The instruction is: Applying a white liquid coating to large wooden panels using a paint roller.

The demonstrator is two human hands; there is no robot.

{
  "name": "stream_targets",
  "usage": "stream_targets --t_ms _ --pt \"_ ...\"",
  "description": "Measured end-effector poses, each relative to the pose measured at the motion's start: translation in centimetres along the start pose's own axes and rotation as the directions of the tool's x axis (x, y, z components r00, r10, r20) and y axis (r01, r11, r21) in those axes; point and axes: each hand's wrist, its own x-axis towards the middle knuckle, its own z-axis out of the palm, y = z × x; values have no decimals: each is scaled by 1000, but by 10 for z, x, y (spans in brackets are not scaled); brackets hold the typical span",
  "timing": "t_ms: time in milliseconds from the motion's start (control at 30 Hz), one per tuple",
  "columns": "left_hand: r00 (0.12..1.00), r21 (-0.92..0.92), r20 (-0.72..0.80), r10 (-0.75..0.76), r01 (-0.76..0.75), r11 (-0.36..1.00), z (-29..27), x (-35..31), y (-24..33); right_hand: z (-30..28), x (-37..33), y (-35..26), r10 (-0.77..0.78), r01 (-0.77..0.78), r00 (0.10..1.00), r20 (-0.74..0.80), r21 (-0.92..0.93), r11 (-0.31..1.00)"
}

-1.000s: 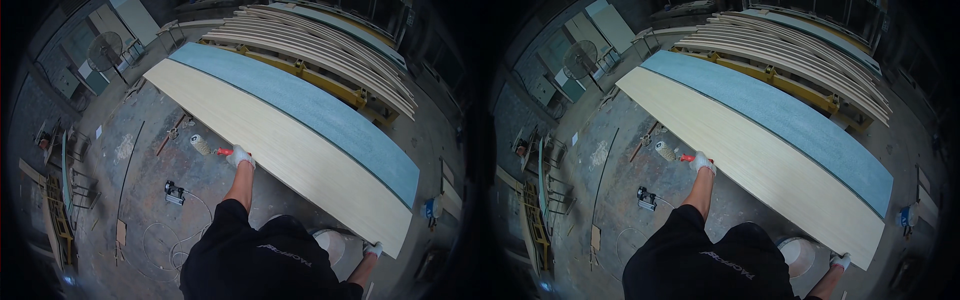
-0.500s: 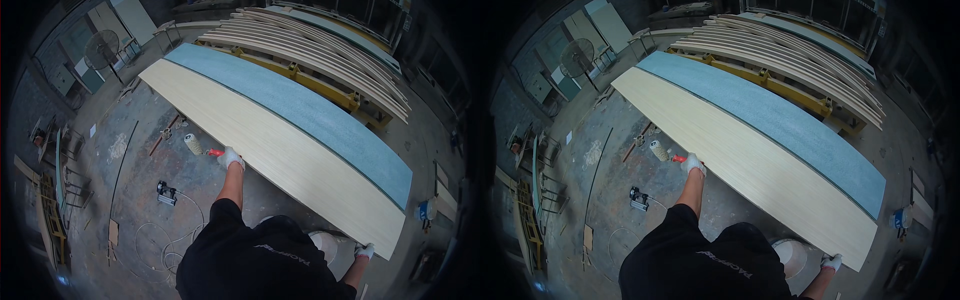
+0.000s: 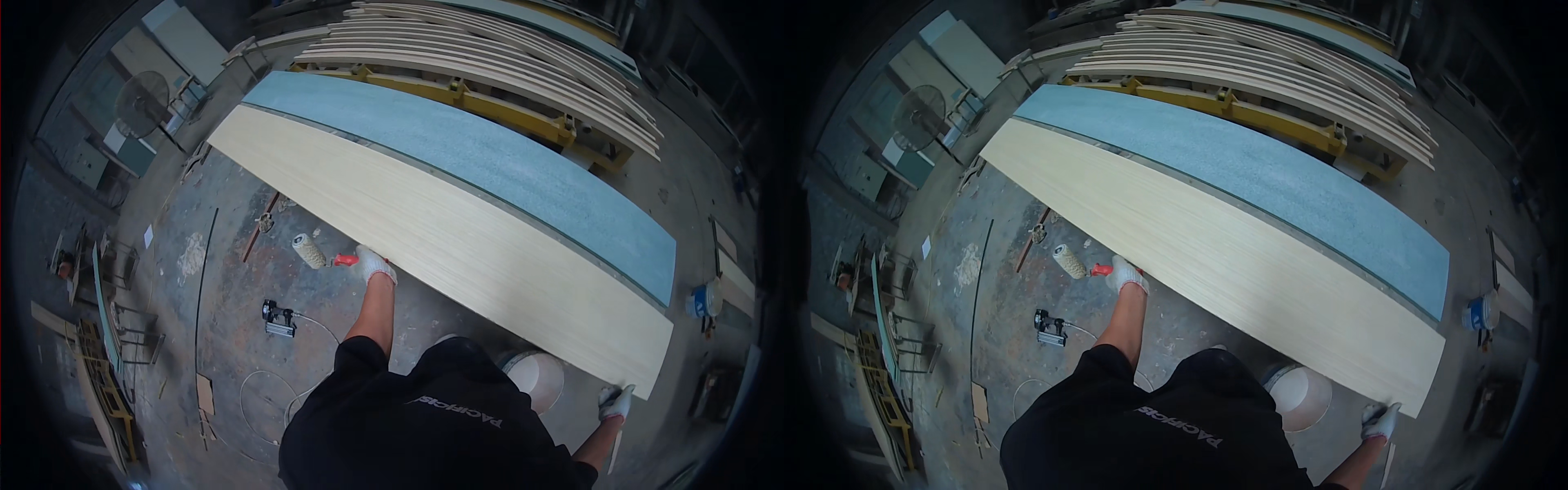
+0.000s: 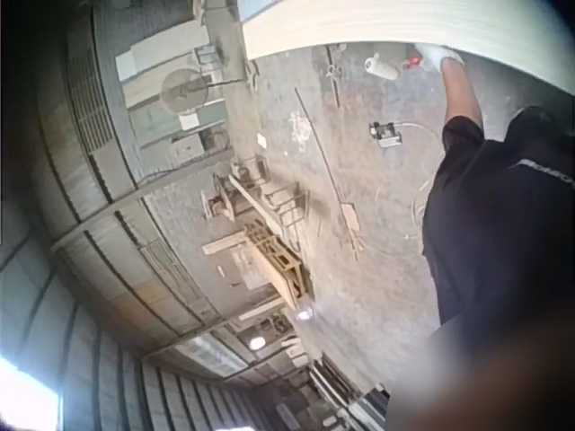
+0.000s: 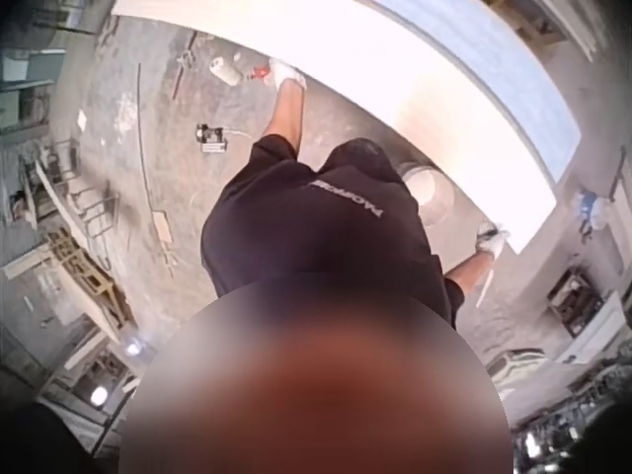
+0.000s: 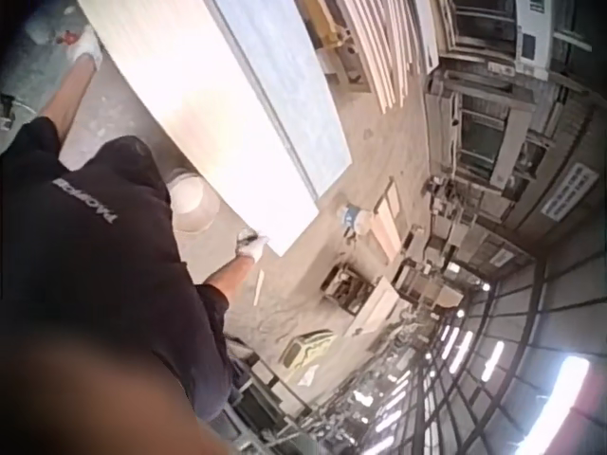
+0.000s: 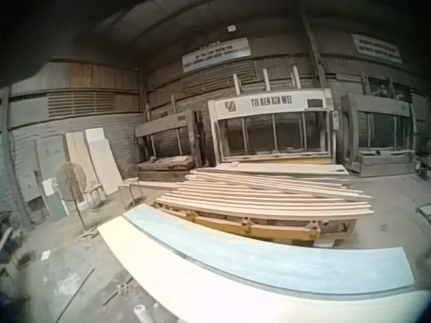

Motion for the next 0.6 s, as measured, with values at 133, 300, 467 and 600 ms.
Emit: stream_targets --t_ms 133,300,467,600 --pt "953 3 -18 302 -302 953 18 -16 14 -46 -18 -26 -349 349 934 -72 -10 937" --pt "752 295 567 334 -565 771 15 -108 57 -59 -37 89 -235 240 949 -209 -3 971" --pt "316 297 946 -78 -742 601 0 -223 12 -100 -104 237 143 -198 926 -349 -127 972" --pt "-307 -106 888 -343 -862 496 -61 -314 -70 -187 -158 315 323 -247 816 -479 216 945"
